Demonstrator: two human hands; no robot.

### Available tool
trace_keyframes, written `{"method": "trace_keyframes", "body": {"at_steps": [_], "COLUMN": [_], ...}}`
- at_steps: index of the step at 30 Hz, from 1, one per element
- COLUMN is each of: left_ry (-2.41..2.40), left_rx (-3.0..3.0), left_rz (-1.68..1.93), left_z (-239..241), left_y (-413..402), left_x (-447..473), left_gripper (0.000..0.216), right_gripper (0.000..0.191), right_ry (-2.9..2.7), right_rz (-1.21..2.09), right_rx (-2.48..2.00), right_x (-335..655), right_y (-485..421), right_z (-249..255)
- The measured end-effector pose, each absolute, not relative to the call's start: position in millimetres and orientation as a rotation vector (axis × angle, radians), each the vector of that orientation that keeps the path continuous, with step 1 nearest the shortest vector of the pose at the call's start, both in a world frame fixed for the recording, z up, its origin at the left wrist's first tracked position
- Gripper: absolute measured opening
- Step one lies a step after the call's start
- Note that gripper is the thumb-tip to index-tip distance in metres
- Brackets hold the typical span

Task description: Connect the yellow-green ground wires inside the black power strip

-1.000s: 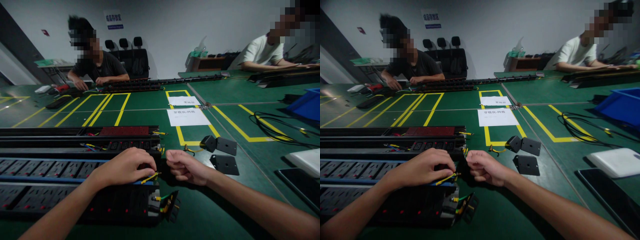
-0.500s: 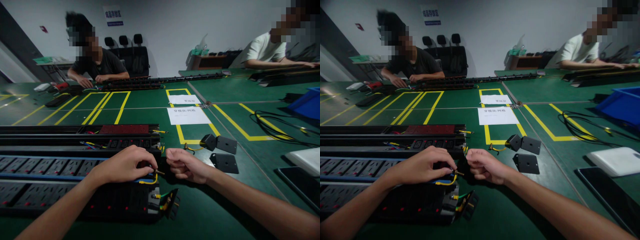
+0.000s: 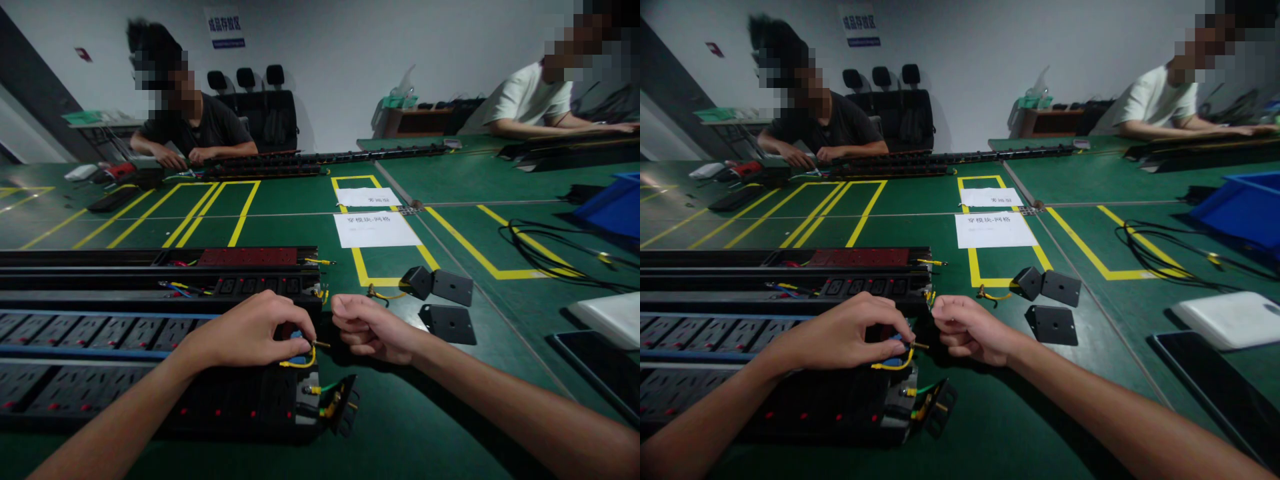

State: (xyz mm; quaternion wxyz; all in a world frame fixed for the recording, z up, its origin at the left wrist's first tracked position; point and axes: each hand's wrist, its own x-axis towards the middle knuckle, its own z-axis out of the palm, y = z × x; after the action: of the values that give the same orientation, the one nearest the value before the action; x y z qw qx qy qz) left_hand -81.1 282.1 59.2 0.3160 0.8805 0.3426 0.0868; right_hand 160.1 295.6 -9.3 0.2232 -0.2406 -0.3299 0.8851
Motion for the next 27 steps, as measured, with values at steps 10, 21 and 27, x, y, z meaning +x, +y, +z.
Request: {"method": "trace_keyframes", "body": {"at_steps": [10,21,27], "left_ry": [0.827,0.869,0.869], "left_rx": [2.281,2.307,2.289], "left_rz": [0.222,0.198,0.19], "left_z": [59.3,58.6,60.6], "left_y": [282.5,282.5,282.3], "left_x": [-79.5,-80.4,-80.0], "left_gripper": [0.023,0.022,0.021], "right_gripper": [0.046,0.048,0.047], "right_ry": [-0.927,-0.933,-0.952], "right_rz": [2.435,2.436,2.428], "right_rx": [-0.682,-0.686,-0.693], "right_x": [159.4,160.0,160.0], "right_y": [296.3,295.7,295.8], "right_z": [-9.0,-7.5,-6.5]}}
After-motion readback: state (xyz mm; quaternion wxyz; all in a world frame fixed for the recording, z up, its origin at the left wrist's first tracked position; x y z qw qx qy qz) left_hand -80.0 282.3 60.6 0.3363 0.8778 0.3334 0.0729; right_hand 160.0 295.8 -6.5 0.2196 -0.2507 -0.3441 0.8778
